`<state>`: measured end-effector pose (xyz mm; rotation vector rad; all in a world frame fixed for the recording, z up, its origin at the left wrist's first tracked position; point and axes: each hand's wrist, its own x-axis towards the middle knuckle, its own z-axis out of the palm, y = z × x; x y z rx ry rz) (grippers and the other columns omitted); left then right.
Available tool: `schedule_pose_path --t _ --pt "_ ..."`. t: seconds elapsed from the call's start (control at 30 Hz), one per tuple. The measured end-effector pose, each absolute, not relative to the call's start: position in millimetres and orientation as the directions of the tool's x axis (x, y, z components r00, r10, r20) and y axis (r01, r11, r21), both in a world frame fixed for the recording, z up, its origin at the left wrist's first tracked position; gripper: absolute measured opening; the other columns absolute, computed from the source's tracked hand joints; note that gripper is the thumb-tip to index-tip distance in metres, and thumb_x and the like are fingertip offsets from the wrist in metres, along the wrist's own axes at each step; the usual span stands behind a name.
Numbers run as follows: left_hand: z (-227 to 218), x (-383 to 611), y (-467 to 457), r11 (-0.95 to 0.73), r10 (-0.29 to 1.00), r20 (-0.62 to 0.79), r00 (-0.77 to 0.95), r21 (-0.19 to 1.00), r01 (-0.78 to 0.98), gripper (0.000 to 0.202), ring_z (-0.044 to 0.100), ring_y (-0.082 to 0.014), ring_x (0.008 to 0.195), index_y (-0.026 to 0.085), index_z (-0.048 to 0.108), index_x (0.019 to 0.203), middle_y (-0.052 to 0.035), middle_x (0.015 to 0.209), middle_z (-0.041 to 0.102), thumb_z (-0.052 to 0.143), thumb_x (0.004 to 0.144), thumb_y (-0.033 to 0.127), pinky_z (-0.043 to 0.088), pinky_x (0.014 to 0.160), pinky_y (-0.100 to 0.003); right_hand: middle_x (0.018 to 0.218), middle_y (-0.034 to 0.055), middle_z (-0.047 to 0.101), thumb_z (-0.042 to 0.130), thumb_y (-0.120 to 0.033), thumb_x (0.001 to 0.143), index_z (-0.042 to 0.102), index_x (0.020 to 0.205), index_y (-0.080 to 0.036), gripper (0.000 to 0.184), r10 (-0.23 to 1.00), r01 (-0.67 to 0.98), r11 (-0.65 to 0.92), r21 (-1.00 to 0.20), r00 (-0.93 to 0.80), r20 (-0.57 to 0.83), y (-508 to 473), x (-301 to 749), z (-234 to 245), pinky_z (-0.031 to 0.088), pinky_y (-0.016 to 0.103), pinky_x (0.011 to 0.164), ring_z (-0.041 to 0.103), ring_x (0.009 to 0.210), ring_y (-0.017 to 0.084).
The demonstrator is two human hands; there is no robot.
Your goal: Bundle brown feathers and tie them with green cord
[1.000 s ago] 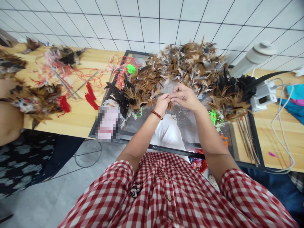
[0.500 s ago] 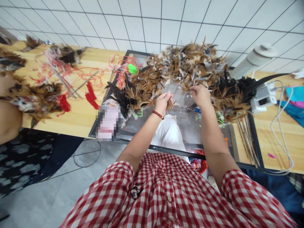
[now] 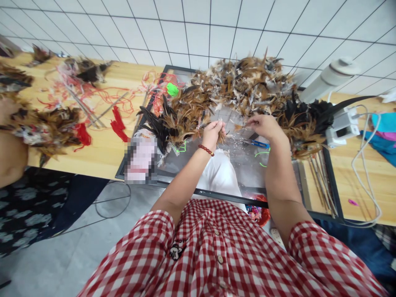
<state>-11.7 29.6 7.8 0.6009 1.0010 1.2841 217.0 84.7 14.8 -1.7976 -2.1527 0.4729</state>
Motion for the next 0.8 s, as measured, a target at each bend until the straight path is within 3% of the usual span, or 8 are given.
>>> schedule_pose_path --t 0.13,0.23,0.3,0.37,0.43,0.5,0.63,0.8 --pt "7 -12 31 0.218 0.960 -0.278 -0.041 0.827 -0.518 0.026 0.054 -0.0052 0.047 0.015 0.061 0.073 0.0063 0.055 0.055 0.059 0.098 0.018 0.046 0.054 -0.020 0.093 0.0058 0.076 0.073 -0.017 0.074 0.082 0.109 -0.022 0.036 0.974 0.864 0.220 -0.453 -0.224 0.047 84 198 9 0.051 0.035 0.084 0.068 0.087 0.022" --pt "7 -12 32 0.207 0.961 -0.272 -0.047 0.822 -0.530 0.026 0.054 -0.0055 0.046 0.015 0.060 0.072 0.0065 0.054 0.054 0.058 0.098 0.016 0.045 0.053 -0.020 0.082 0.0058 0.073 0.070 -0.019 0.077 0.077 0.081 -0.019 0.008 0.986 0.778 0.155 -0.609 -0.088 0.139 88 188 3 0.051 0.035 0.080 0.066 0.082 0.021" --pt "7 -12 32 0.204 0.962 -0.270 -0.049 0.823 -0.531 0.026 0.054 -0.0055 0.046 0.015 0.060 0.072 0.0065 0.054 0.054 0.059 0.098 0.017 0.045 0.053 -0.020 0.069 0.0030 0.067 0.070 -0.025 0.080 0.066 0.069 -0.019 0.013 0.996 0.563 0.046 -0.825 0.042 0.084 90 186 3 0.049 0.030 0.066 0.061 0.067 0.017" --pt "8 -12 31 0.205 0.963 -0.265 -0.041 0.826 -0.526 0.026 0.054 -0.0052 0.046 0.015 0.060 0.072 0.0064 0.054 0.055 0.061 0.097 0.018 0.045 0.053 -0.019 0.060 -0.0002 0.063 0.075 -0.034 0.080 0.058 0.066 -0.021 0.026 0.997 0.288 -0.060 -0.956 0.057 -0.046 90 186 6 0.043 0.025 0.054 0.054 0.054 0.012" --pt "8 -12 31 0.206 0.967 -0.254 -0.023 0.831 -0.517 0.025 0.054 -0.0048 0.047 0.015 0.061 0.072 0.0064 0.055 0.055 0.064 0.096 0.020 0.046 0.054 -0.019 0.060 -0.0006 0.065 0.082 -0.041 0.075 0.056 0.066 -0.021 0.034 0.993 0.113 -0.117 -0.987 -0.005 -0.119 88 185 12 0.040 0.021 0.048 0.051 0.049 0.008" --pt "8 -12 30 0.207 0.969 -0.248 -0.011 0.832 -0.515 0.023 0.055 -0.0043 0.049 0.015 0.062 0.073 0.0061 0.057 0.057 0.070 0.093 0.024 0.046 0.055 -0.018 0.062 0.0001 0.067 0.087 -0.044 0.069 0.056 0.066 -0.020 0.040 0.991 0.049 -0.125 -0.991 -0.049 -0.128 84 183 19 0.038 0.019 0.045 0.051 0.047 0.007" --pt "7 -12 30 0.219 0.968 -0.248 0.021 0.806 -0.550 0.020 0.063 -0.0052 0.061 0.015 0.066 0.074 0.0010 0.079 0.072 0.077 0.087 0.026 0.052 0.064 -0.019 0.060 -0.0005 0.067 0.093 -0.048 0.061 0.057 0.065 -0.020 0.046 0.986 0.009 -0.095 -0.995 -0.134 -0.096 76 174 27 0.037 0.019 0.044 0.051 0.047 0.006" --pt "3 -13 34 0.192 0.977 -0.210 0.044 0.762 -0.619 0.020 0.073 -0.0134 0.089 0.016 0.069 0.077 -0.0032 0.094 0.077 0.079 0.085 0.031 0.057 0.088 -0.028 0.060 -0.0002 0.067 0.093 -0.053 0.059 0.063 0.068 -0.019 0.047 0.950 0.080 -0.080 -0.994 -0.295 -0.100 66 156 35 0.039 0.020 0.046 0.053 0.049 0.007"
